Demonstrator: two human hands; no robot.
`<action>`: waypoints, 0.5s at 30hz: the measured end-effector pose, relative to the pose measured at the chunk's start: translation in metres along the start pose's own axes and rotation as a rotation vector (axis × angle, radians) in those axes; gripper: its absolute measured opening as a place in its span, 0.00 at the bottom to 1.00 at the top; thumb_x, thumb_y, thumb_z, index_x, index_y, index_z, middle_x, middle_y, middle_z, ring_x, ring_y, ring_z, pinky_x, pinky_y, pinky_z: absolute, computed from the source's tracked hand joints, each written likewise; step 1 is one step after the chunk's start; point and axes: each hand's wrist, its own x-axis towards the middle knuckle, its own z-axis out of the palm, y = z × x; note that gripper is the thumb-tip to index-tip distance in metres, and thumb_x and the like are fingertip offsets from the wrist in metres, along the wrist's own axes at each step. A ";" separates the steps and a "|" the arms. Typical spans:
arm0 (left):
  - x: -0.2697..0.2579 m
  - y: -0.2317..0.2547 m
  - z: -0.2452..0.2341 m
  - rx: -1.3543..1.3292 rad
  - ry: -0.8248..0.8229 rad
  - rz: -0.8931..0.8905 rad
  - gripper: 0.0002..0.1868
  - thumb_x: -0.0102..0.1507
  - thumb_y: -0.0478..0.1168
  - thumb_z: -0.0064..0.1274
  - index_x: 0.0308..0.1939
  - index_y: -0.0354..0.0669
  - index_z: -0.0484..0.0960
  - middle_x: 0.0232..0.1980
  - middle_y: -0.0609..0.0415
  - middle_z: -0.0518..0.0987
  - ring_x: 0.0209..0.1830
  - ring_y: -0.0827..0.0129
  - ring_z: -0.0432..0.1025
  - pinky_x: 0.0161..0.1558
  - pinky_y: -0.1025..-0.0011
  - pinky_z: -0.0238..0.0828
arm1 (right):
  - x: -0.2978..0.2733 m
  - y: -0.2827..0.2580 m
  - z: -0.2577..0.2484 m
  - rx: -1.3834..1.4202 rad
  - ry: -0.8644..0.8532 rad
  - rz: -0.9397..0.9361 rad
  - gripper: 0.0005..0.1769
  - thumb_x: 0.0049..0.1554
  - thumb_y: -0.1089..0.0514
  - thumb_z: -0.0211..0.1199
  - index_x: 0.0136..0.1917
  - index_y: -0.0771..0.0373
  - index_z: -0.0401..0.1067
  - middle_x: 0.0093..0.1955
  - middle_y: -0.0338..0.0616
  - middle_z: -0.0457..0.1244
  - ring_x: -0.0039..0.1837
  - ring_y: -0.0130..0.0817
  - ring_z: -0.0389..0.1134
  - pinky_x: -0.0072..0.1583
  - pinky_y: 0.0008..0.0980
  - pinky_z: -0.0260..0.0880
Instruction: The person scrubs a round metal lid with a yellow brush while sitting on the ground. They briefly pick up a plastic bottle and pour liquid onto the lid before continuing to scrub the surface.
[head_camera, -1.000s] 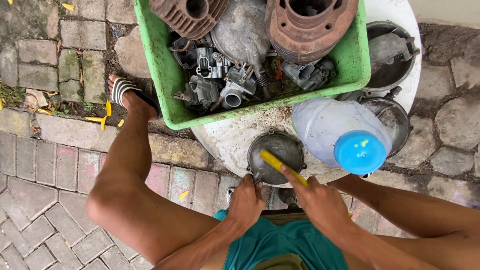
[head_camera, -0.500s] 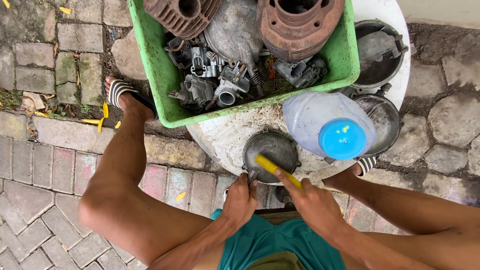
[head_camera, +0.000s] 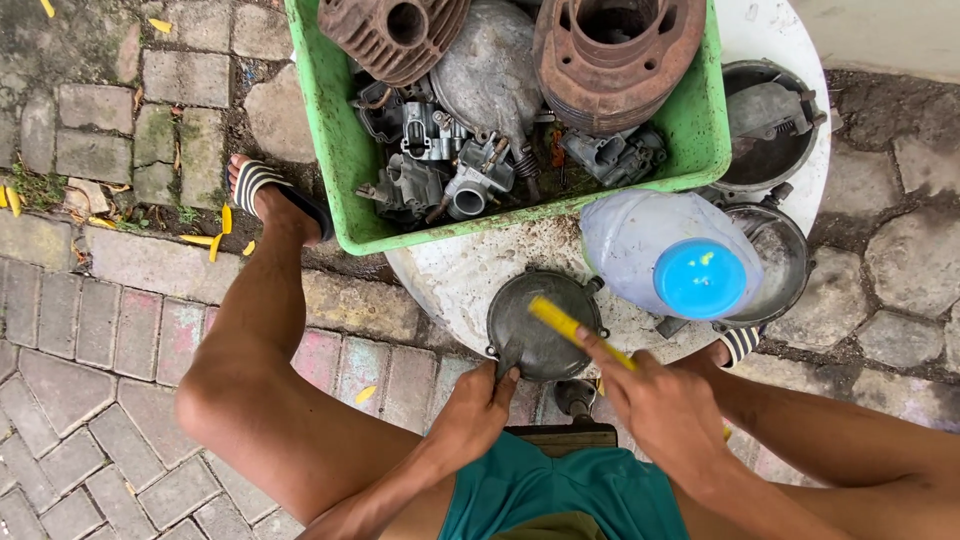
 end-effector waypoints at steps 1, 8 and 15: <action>-0.004 0.001 -0.001 -0.004 -0.004 -0.003 0.16 0.77 0.44 0.39 0.36 0.43 0.70 0.26 0.56 0.65 0.22 0.72 0.55 0.22 0.67 0.52 | -0.004 -0.005 0.001 -0.001 -0.006 0.001 0.29 0.65 0.49 0.52 0.78 0.41 0.57 0.27 0.38 0.64 0.17 0.26 0.55 0.19 0.29 0.58; 0.001 -0.011 0.000 0.003 0.012 0.030 0.18 0.76 0.46 0.40 0.33 0.45 0.68 0.26 0.58 0.64 0.23 0.72 0.56 0.24 0.66 0.52 | -0.011 -0.014 0.007 0.076 -0.114 -0.060 0.33 0.62 0.51 0.55 0.79 0.35 0.55 0.32 0.42 0.65 0.23 0.34 0.62 0.24 0.33 0.66; -0.004 -0.006 -0.012 -0.324 -0.115 -0.161 0.21 0.75 0.54 0.39 0.38 0.39 0.68 0.32 0.52 0.68 0.26 0.68 0.66 0.23 0.70 0.68 | -0.012 -0.014 0.001 0.047 -0.017 -0.125 0.36 0.60 0.48 0.56 0.80 0.32 0.53 0.32 0.37 0.62 0.25 0.40 0.61 0.27 0.43 0.64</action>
